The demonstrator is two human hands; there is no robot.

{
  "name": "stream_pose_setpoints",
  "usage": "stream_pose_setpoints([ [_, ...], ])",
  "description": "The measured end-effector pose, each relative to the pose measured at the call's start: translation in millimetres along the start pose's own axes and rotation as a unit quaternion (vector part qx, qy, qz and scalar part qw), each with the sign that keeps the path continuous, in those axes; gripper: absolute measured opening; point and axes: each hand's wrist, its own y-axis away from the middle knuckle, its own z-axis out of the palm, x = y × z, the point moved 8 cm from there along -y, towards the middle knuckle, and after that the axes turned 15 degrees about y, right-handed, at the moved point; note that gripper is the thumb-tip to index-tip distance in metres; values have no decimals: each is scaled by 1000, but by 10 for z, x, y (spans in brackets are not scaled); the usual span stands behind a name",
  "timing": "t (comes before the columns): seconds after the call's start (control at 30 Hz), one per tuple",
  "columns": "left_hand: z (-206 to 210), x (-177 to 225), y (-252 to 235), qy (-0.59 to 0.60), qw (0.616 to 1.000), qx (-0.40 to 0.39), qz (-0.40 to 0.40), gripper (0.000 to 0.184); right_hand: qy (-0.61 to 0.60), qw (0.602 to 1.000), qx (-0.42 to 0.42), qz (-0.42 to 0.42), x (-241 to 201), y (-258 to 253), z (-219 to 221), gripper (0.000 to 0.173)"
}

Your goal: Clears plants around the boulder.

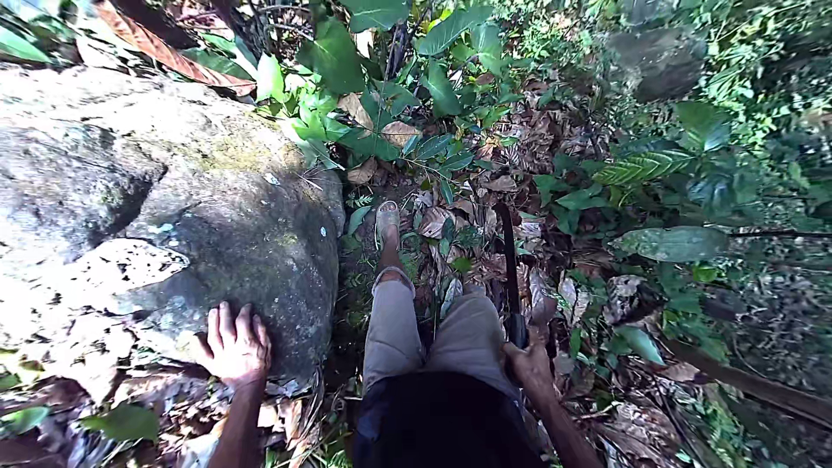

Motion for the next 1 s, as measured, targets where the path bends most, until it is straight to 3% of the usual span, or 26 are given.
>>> stream_pose_setpoints([
  [0.2, -34, 27, -22, 16, 1000, -2, 1, 37, -55, 998, 31, -18, -446, -160, 69, 50],
  [0.47, -5, 24, -66, 8, 1000, -11, -6, 39, -176, 984, 17, 33, -1145, -389, 299, 46],
  [0.67, -18, 124, -132, 113, 985, -88, -94, 56, -181, 981, -5, 72, -1178, -468, 347, 47],
  [0.8, 177, 891, -717, 277, 950, -101, -107, 47, -184, 979, 0, 93, -1115, -426, 366, 48],
  [0.9, 825, 1663, -1517, 442, 875, -169, -104, 36, -182, 976, 12, 116, -1039, -365, 455, 51],
  [1.0, 1591, 2369, -2434, 536, 813, -215, -78, 38, -195, 970, 11, 147, -986, -269, 571, 51],
])
